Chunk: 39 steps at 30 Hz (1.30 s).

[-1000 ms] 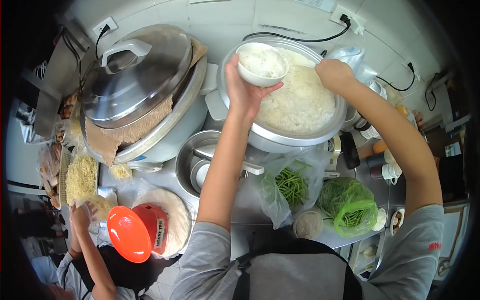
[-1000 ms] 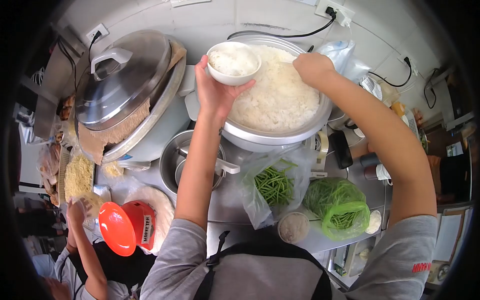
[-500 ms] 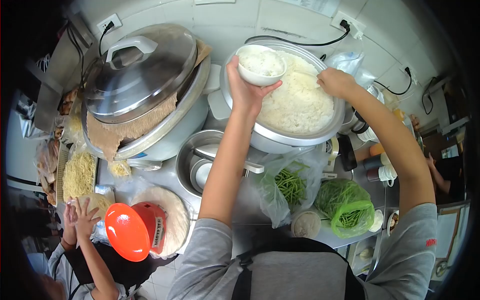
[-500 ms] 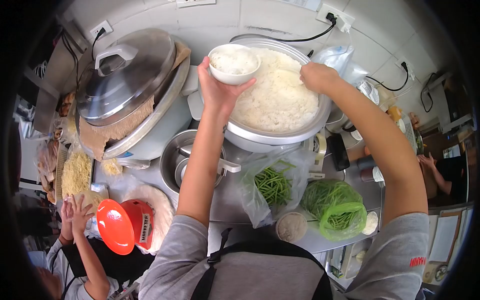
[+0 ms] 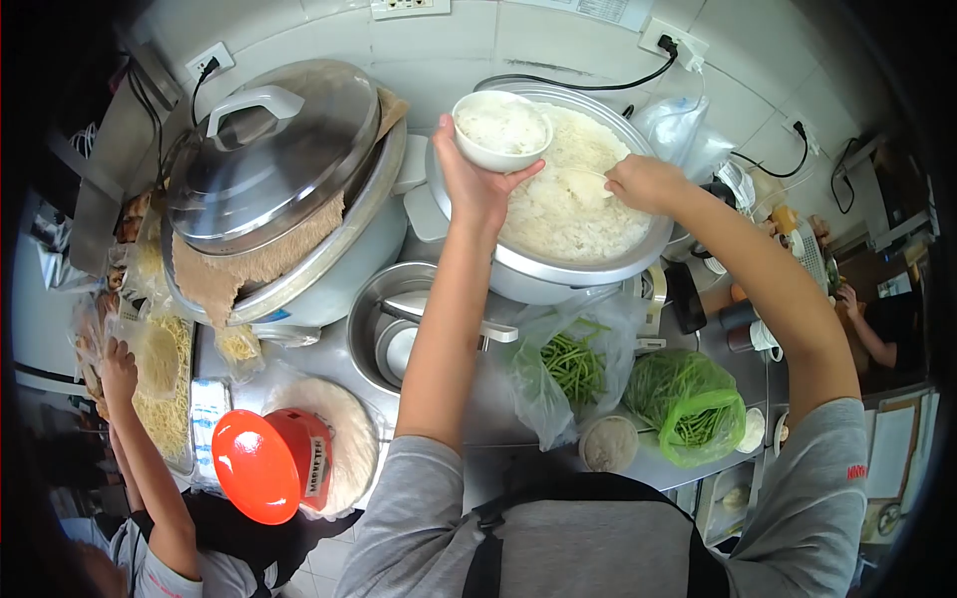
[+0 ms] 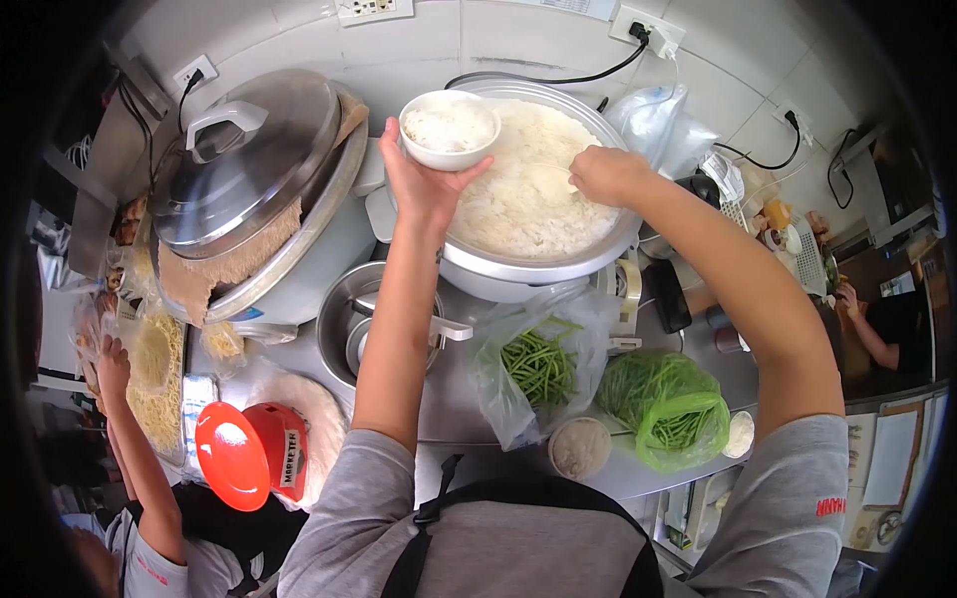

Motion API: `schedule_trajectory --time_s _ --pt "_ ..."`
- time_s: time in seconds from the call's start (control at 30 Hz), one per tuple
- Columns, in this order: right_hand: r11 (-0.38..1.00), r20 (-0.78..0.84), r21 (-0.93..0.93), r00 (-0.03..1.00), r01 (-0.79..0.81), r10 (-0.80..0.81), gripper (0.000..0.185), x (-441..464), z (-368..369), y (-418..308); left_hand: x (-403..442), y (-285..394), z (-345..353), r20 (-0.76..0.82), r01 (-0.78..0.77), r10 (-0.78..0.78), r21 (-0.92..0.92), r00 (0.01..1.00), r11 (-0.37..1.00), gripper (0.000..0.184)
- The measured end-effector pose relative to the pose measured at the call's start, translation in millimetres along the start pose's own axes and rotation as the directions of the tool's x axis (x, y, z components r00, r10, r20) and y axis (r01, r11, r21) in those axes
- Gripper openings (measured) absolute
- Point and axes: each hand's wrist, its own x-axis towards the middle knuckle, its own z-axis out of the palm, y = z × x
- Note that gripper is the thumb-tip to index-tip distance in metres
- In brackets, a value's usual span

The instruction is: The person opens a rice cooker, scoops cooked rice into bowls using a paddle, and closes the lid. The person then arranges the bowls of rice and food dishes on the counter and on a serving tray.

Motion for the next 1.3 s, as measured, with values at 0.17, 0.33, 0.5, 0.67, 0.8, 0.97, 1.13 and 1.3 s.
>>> schedule_trajectory --time_s 0.17,0.33,0.5,0.67,0.8,0.97,1.13,1.3 --pt "0.998 -0.008 -0.037 0.999 0.041 -0.042 0.025 -10 4 -5 1 -1 -1 0.01 0.01 -0.01 0.026 1.0 1.0 0.07" --pt "0.984 -0.008 -0.112 0.99 0.137 -0.139 0.023 -27 -8 -19 -1 2 2 -0.02 0.026 -0.025 0.046 0.999 0.999 0.069" --pt "0.932 -0.021 -0.273 0.967 0.239 -0.254 0.022 -53 -15 -45 1 0 -2 -0.018 0.023 -0.022 0.046 1.0 0.999 0.069" --pt "0.921 -0.056 -0.234 0.941 0.312 -0.333 0.022 -87 -16 -55 -2 1 -1 -0.04 -0.002 0.004 0.056 0.999 0.998 0.072" --pt "0.943 -0.102 0.038 0.94 0.33 -0.324 0.022 -84 -17 -45 -2 1 2 -0.019 -0.017 0.019 0.084 1.0 0.996 0.074" --pt "0.68 0.231 0.732 0.926 0.036 -0.298 0.023 -42 2 -22 -4 1 5 -0.052 -0.056 0.064 0.144 0.997 0.988 0.075" --pt "0.549 0.505 0.774 0.83 -0.315 -0.236 0.02 -30 -20 -2 -5 -1 5 -0.097 -0.099 0.115 0.157 0.989 0.983 0.075" --pt "0.515 0.194 0.845 0.98 -0.145 -0.043 0.022 -38 -47 18 -2 0 0 -0.074 -0.068 0.083 0.191 0.994 0.979 0.071"
